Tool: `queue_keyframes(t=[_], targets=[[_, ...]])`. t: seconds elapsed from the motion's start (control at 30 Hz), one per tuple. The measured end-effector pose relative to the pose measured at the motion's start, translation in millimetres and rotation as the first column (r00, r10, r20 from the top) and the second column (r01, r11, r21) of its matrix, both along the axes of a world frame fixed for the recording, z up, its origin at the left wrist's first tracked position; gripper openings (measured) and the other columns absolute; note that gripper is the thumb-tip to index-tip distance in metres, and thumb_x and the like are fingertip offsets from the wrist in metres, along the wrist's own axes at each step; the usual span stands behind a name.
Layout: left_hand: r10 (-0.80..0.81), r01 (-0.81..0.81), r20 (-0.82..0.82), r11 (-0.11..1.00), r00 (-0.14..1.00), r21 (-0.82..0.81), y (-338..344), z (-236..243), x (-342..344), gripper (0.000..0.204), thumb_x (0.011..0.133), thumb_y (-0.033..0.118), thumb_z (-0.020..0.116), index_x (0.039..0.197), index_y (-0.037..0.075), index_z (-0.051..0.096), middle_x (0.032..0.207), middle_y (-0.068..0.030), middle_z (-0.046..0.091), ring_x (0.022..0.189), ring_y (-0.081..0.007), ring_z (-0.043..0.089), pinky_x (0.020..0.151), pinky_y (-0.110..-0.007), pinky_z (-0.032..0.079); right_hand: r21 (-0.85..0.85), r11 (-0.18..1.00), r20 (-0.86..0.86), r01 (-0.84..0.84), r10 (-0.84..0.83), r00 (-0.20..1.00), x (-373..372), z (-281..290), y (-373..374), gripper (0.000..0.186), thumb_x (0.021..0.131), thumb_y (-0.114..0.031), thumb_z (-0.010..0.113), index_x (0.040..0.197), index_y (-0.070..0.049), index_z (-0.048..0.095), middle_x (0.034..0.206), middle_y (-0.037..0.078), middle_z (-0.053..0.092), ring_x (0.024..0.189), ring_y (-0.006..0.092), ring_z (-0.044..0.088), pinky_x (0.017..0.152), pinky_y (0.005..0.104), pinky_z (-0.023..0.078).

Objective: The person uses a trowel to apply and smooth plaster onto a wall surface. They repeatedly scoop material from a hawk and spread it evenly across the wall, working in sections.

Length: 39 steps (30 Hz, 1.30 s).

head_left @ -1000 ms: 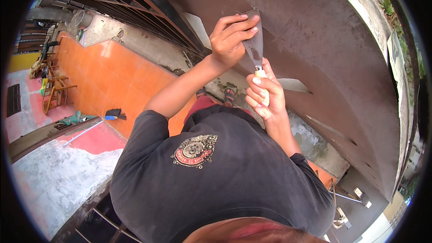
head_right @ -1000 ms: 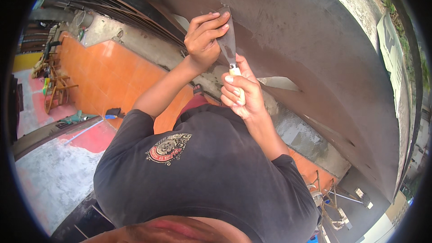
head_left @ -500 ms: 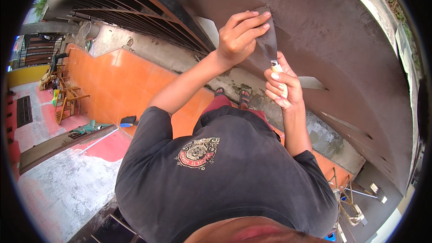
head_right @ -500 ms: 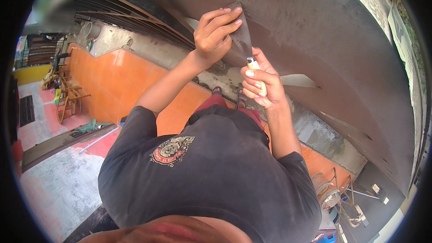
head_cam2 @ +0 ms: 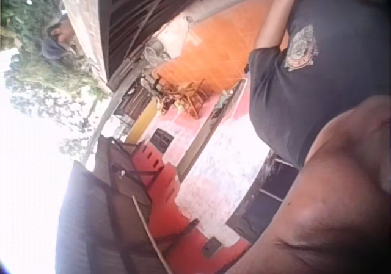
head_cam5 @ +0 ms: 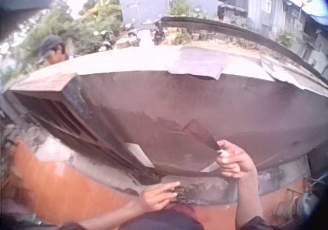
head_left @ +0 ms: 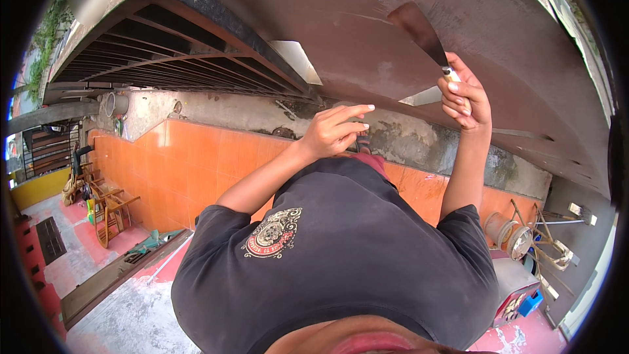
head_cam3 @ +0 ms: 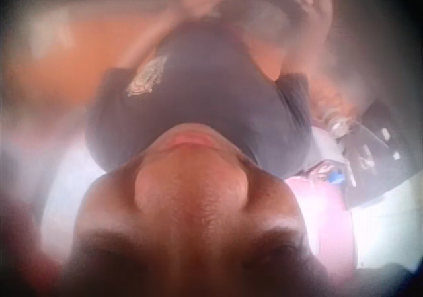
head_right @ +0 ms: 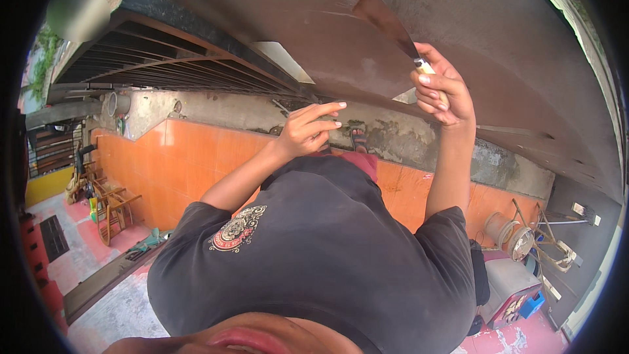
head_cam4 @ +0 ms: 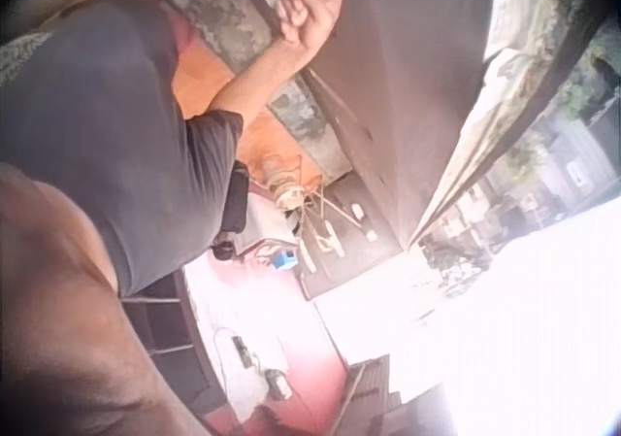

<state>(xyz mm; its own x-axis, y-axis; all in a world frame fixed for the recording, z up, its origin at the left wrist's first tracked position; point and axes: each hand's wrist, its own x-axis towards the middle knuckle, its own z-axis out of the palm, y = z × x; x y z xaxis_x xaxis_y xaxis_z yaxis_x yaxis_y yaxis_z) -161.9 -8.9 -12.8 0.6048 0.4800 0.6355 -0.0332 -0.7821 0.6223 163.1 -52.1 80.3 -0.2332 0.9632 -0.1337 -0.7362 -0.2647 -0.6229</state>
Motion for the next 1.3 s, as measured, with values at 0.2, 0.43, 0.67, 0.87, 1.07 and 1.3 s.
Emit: queue_keyframes(t=[0.2,0.43,0.67,0.87,1.07,1.3], targets=[[-0.006,0.006,0.010,1.000,1.000,-0.008,2,9,-35,0.028,0.068,-0.013,0.067,0.092,0.000,0.071,0.122,-0.0160,0.072,0.088,-0.0258,0.074,0.070,-0.034,0.061,0.098,0.989,0.129,-0.110,0.097,0.987,-119,2,66,0.053,0.096,-0.001,0.067,0.144,-0.003,0.046,0.065,-0.002,0.047,0.044,0.0019,0.035,0.040,0.0213,0.027],[-0.075,0.072,-0.010,0.981,0.997,-0.179,-8,-12,-52,0.024,0.076,-0.015,0.063,0.095,-0.003,0.070,0.117,-0.0193,0.073,0.092,-0.0272,0.074,0.082,-0.036,0.060,0.033,0.998,0.244,-0.060,0.050,0.969,-149,-49,-6,0.053,0.098,-0.005,0.067,0.147,-0.006,0.046,0.063,-0.003,0.051,0.042,0.0026,0.040,0.040,0.0209,0.029],[-0.223,0.249,0.113,0.885,0.968,-0.394,-35,-32,-11,0.011,0.085,-0.012,0.058,0.079,-0.004,0.059,0.079,-0.0114,0.065,0.071,-0.0199,0.063,0.066,-0.030,0.048,-0.223,0.902,0.128,0.368,-0.348,0.929,-202,-98,-81,0.049,0.102,-0.006,0.060,0.148,-0.009,0.044,0.066,-0.001,0.051,0.048,0.0033,0.041,0.040,0.0219,0.030],[-0.446,0.439,0.080,0.806,0.891,-0.397,-70,-26,61,0.009,0.084,-0.012,0.059,0.084,-0.004,0.063,0.086,-0.0120,0.069,0.080,-0.0226,0.068,0.074,-0.032,0.052,-0.062,0.842,0.348,0.536,-0.485,0.802,-134,-93,-148,0.049,0.103,-0.010,0.059,0.149,-0.005,0.043,0.064,-0.002,0.053,0.044,0.0036,0.041,0.040,0.0222,0.032],[-0.462,0.462,0.090,0.812,0.882,-0.357,-109,-15,134,0.008,0.084,-0.011,0.060,0.083,-0.003,0.062,0.090,-0.0129,0.068,0.081,-0.0237,0.068,0.075,-0.033,0.053,0.167,0.783,0.382,0.600,-0.612,0.692,-73,-79,-190,0.041,0.104,-0.011,0.060,0.144,-0.005,0.052,0.068,-0.004,0.055,0.055,0.0024,0.048,0.049,0.0207,0.036],[-0.503,0.497,0.126,0.726,0.855,-0.475,-177,-34,208,0.009,0.092,-0.009,0.060,0.086,-0.002,0.060,0.097,-0.0097,0.066,0.090,-0.0164,0.063,0.079,-0.029,0.050,0.238,0.771,0.556,0.591,-0.607,0.568,-5,-76,-265,0.044,0.099,-0.008,0.060,0.141,-0.001,0.052,0.085,0.000,0.061,0.077,0.0054,0.055,0.070,0.0243,0.046]])
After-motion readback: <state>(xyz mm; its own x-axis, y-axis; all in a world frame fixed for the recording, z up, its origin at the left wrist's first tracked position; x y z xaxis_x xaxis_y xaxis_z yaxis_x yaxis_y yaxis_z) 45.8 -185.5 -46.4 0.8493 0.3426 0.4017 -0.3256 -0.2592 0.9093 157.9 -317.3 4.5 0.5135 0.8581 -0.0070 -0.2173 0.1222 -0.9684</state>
